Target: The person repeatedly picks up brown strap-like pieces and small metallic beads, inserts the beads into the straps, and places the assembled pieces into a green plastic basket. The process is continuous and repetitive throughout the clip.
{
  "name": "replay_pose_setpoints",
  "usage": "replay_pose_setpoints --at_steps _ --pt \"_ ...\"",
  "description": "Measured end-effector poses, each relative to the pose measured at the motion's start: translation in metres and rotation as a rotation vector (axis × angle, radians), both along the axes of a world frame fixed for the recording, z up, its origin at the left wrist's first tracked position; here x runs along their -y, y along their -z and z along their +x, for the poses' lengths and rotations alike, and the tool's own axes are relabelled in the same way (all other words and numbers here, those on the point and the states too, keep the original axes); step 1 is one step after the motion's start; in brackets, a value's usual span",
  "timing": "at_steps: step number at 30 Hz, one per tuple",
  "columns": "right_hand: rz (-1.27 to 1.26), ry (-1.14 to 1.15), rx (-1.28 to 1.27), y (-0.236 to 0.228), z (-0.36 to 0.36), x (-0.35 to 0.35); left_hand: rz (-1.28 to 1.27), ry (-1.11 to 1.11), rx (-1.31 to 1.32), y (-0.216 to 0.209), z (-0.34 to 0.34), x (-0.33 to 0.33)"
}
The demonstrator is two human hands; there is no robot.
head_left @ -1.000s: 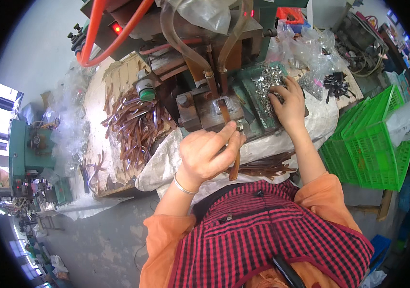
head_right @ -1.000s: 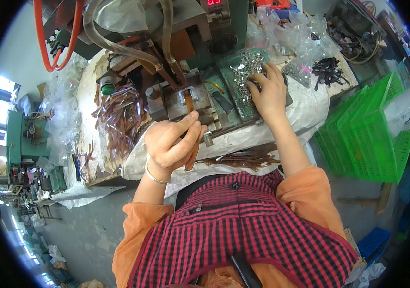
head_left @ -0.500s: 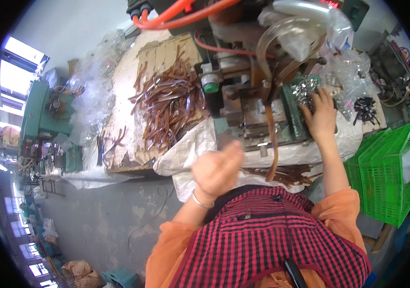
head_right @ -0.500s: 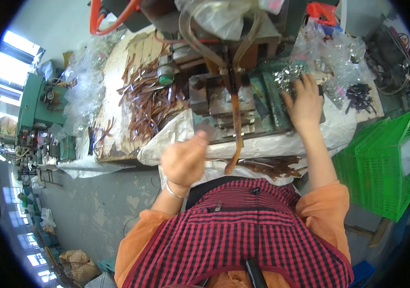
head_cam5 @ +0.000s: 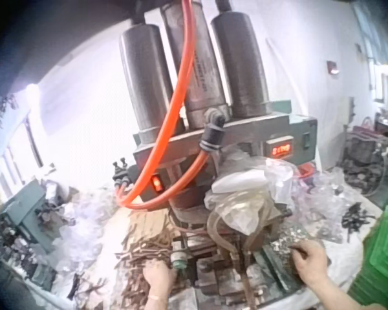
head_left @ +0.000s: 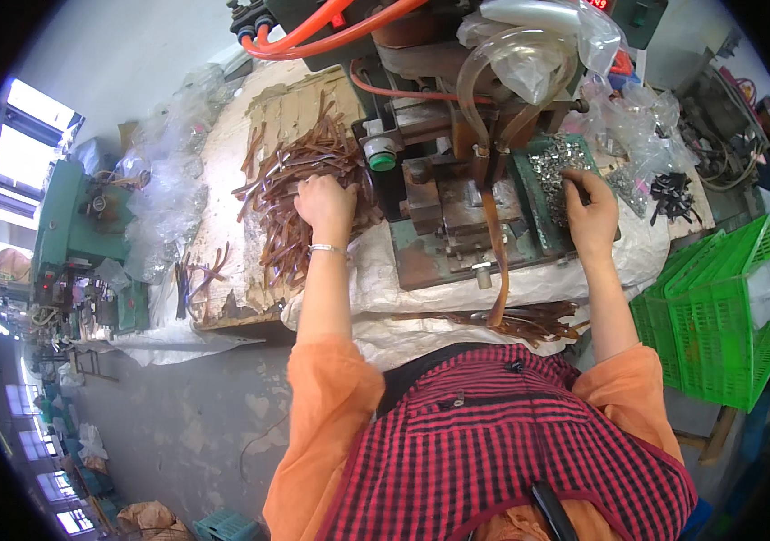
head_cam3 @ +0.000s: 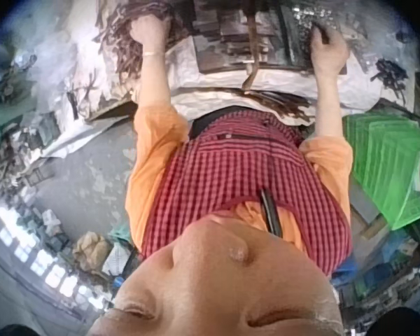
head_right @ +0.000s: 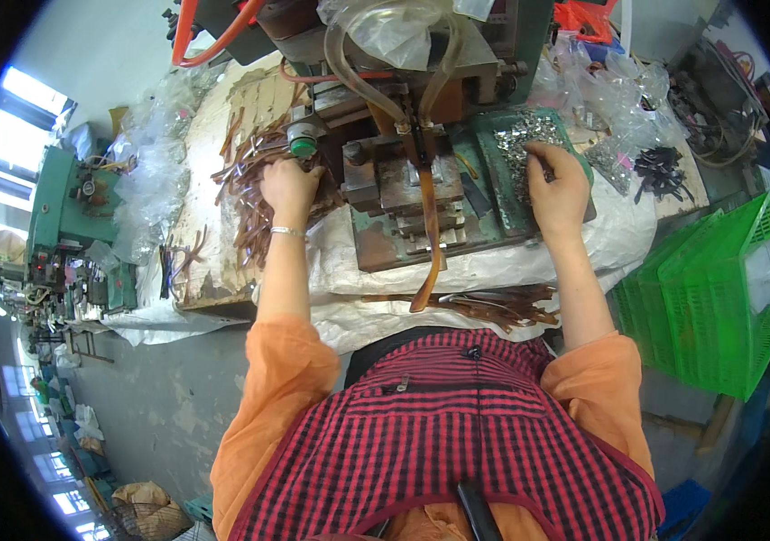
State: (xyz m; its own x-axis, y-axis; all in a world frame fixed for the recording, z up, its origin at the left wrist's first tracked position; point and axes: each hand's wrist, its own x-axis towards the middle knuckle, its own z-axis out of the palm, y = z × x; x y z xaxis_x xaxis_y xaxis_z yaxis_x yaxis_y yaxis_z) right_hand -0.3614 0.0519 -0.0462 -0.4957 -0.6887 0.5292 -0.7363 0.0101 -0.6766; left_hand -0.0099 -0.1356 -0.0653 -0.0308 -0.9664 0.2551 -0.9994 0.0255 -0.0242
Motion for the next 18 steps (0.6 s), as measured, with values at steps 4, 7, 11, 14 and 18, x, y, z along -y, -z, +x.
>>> replay_pose_setpoints --at_steps 4,7,11,14,18 --pt "0.052 0.039 0.165 -0.001 0.000 -0.028 0.154 -0.105 -0.276 0.013 0.017 0.002" --pt "0.071 0.048 0.338 0.004 -0.017 -0.058 0.207 -0.029 -0.295 -0.006 0.045 -0.026" --pt "0.000 -0.140 0.455 -0.024 0.008 -0.055 0.277 0.007 -0.203 -0.022 0.070 -0.059" --pt "0.010 -0.330 0.337 -0.064 0.045 -0.028 0.186 0.037 -0.238 -0.018 0.079 -0.061" --pt "-0.114 -0.449 0.527 -0.074 0.086 0.010 0.068 0.165 -0.546 0.007 0.082 -0.056"
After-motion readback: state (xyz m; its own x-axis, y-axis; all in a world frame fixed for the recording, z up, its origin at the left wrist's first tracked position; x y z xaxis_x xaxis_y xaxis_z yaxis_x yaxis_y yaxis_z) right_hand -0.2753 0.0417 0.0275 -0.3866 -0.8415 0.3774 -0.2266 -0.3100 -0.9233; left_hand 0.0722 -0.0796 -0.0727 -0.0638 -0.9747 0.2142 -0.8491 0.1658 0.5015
